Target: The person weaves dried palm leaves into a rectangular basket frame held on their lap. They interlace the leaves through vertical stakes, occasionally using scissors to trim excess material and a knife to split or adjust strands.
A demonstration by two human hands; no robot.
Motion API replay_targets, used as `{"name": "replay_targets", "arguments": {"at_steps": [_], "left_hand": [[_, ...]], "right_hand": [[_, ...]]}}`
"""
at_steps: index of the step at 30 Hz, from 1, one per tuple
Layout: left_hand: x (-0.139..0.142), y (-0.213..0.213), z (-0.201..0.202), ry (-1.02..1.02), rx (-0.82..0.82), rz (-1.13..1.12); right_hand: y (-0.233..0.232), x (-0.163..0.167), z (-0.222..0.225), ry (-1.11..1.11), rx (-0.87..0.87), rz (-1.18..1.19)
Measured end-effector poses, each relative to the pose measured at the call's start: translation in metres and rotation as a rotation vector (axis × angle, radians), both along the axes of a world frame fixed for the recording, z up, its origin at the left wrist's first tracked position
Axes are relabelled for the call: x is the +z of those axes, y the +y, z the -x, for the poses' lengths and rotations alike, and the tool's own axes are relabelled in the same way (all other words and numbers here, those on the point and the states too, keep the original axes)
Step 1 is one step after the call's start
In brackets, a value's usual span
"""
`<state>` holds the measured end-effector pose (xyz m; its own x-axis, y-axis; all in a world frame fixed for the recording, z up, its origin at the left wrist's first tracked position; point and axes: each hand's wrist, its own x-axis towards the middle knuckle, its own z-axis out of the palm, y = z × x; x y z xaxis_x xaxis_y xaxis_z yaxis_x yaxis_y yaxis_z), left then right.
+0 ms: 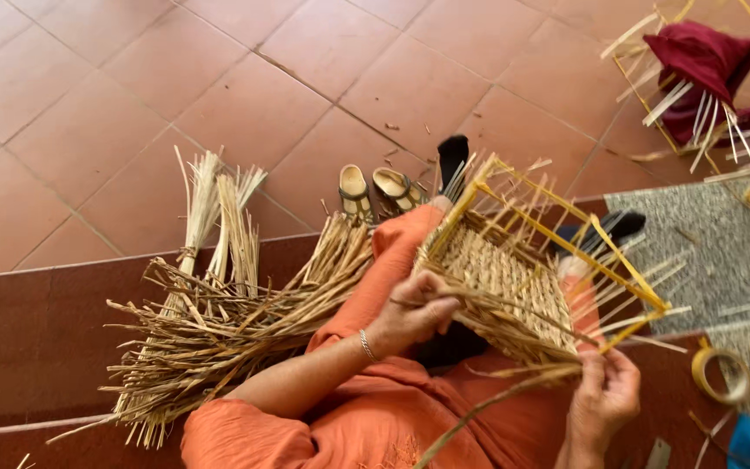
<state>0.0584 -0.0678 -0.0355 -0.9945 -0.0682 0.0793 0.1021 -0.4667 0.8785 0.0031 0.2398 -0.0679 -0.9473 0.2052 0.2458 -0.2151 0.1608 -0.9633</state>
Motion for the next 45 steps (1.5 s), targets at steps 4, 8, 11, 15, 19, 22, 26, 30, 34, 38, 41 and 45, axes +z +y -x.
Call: {"name": "replay_targets", "arguments": {"at_steps": [4,8,11,15,19,22,26,30,34,38,41,45], "left_hand": [[0.002,-0.036,-0.001,-0.087,0.337,0.105],[0.013,-0.109,-0.018,-0.215,0.583,-0.067],[0.015,-0.166,-0.025,-0.265,0.652,-0.104],[-0.014,-0.208,-0.035,-0.370,0.753,0.113],[-0.050,-0.210,-0.037,-0.592,0.757,0.709],[-0.063,-0.190,-0.022,-0.716,0.505,0.980],[-0.065,-0.152,0.004,-0.561,0.350,1.264],[-0.065,-0.134,0.017,-0.499,0.379,1.564],[-0.078,-0.139,0.021,-0.670,0.361,1.531],[-0.081,-0.159,0.003,-0.705,0.479,1.038],[-0.064,-0.174,-0.013,-0.678,0.522,0.371],[0.010,-0.151,-0.035,-0.406,0.432,0.437]], "right_hand": [[0.004,0.003,-0.001,0.043,0.019,0.030],[0.008,0.008,-0.010,0.013,0.028,0.097],[0.008,0.011,-0.014,0.048,0.007,0.045],[0.008,0.015,-0.009,0.059,-0.006,0.037],[0.011,0.022,-0.002,0.088,0.024,0.049],[0.011,0.028,-0.003,0.086,0.064,0.097],[0.008,0.035,-0.006,0.058,0.094,0.128],[0.007,0.038,-0.007,0.040,0.087,0.151],[0.010,0.036,-0.009,0.017,0.076,0.103],[0.011,0.029,-0.010,0.015,0.063,0.056],[0.008,0.023,-0.012,0.005,-0.001,0.015],[0.005,0.024,-0.026,-0.006,-0.051,-0.133]]}}
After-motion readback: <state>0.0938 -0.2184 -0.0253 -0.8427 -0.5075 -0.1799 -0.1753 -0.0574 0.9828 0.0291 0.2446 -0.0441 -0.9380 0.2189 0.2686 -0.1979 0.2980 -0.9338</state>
